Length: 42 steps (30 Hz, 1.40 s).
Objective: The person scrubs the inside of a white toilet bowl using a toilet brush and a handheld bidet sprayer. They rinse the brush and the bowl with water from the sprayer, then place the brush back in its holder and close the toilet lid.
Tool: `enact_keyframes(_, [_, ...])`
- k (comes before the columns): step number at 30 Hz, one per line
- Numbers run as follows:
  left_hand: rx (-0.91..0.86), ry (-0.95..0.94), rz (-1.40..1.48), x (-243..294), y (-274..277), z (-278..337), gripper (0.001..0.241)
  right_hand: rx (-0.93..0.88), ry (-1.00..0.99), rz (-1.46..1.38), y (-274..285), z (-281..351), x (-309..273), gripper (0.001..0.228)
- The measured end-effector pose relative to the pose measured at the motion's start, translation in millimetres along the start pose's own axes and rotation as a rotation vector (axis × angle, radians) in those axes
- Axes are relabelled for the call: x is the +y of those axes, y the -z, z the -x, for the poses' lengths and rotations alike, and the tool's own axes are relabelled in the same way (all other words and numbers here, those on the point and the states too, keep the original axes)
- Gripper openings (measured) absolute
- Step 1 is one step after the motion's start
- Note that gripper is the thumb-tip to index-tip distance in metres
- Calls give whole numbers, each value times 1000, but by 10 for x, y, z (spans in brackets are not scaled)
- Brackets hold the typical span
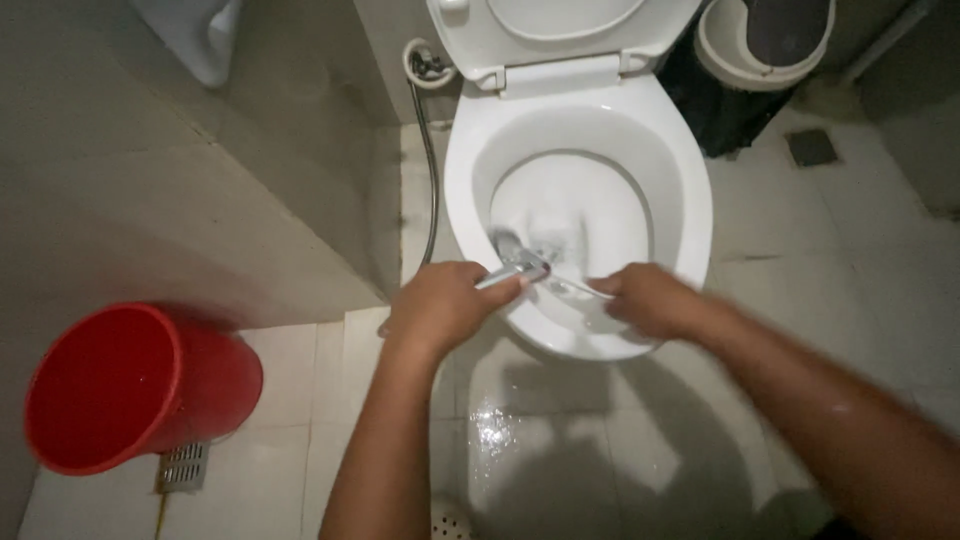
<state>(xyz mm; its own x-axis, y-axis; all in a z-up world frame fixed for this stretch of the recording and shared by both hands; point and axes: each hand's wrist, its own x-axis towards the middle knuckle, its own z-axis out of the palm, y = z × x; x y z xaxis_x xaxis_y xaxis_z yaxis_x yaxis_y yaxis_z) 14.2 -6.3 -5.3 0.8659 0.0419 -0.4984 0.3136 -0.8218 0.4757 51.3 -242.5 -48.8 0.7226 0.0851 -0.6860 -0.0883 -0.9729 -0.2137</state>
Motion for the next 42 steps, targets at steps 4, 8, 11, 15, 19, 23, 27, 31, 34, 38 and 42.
enact_keyframes(4, [126,-221,-104,-10,-74,-82,65,174,77,-162,-362,-732,-35,54])
enact_keyframes(8, [10,-128,-116,-12,-100,14,63,115,155,57,-451,-874,278,53])
enact_keyframes(11, [79,-153,-155,-26,-23,-53,63,49,188,242,-158,-492,276,59])
enact_keyframes(15, [81,-139,-84,17,-6,7,52,-68,50,-18,-83,34,120,53])
enact_keyframes(19, [214,-318,-239,-25,-228,-150,56,149,90,-57,-368,-523,57,51])
enact_keyframes(23, [379,-408,-232,-50,-354,-257,52,228,96,-315,-623,-1203,93,34])
enact_keyframes(27, [541,-490,-254,-203,-466,-342,52,94,1,-800,-432,-487,-32,36])
enact_keyframes(31, [577,-487,-190,-218,-395,-263,50,-12,-20,-930,-268,100,17,52])
enact_keyframes(34, [573,-461,-171,-212,-304,-225,50,10,-163,-840,-213,325,-68,44])
enact_keyframes(38, [545,-509,-116,-227,-355,-184,51,116,-1,-888,-381,6,-172,38])
enact_keyframes(42, [599,-565,-49,-206,-334,-171,54,257,212,-1025,-701,-913,-33,30])
